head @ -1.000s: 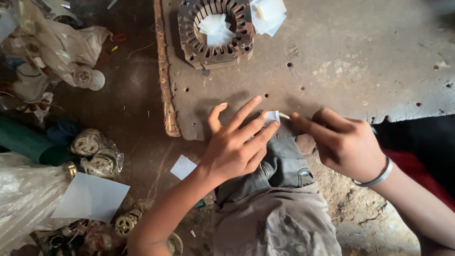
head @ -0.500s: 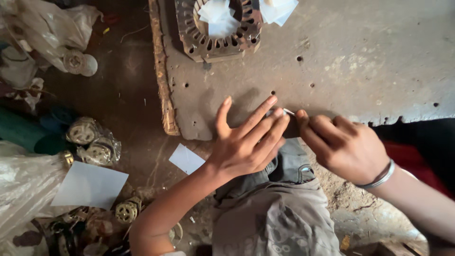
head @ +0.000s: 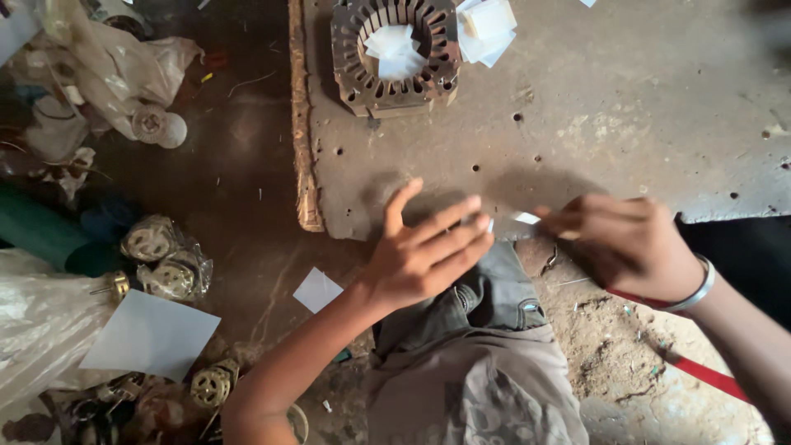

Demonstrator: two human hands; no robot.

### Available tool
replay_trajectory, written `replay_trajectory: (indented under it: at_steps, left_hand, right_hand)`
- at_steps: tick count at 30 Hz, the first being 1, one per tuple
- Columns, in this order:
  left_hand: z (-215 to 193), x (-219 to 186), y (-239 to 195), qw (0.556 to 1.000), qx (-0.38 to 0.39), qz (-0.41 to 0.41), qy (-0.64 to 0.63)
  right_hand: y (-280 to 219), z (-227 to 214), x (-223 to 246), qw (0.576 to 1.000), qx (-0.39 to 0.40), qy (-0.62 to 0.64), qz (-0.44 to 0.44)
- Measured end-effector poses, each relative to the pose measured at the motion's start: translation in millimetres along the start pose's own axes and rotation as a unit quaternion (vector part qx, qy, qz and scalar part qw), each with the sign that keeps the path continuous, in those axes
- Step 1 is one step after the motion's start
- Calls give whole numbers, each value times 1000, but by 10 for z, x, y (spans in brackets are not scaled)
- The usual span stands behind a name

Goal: The person places small white pieces into the slots of a metal motor stator by hand and with a thin tool.

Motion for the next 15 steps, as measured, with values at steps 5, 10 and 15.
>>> replay_trajectory:
  at_steps: [5,10,15]
  left_hand:
    - [-351,370,299,990,-140,5,-11]
    - [-322,1494,888,987,-87,-116,76]
    - [-65,1735,977,989,35,-71,128]
  right_hand:
    - [-177,-215,-10,954,-195,227,-21]
    - [-141,-228,58,946,-210,247,-21]
    - [-149,-240,73,945,-211,250,-28]
Point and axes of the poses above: each hand's wrist, its own y-axis towards the middle knuckle, its own z-axis out of the palm, x = y × z, the point moved 7 cm from there along y, towards the middle knuckle, and after that the axes turned 10 degrees about y, right-handed, at the moved point
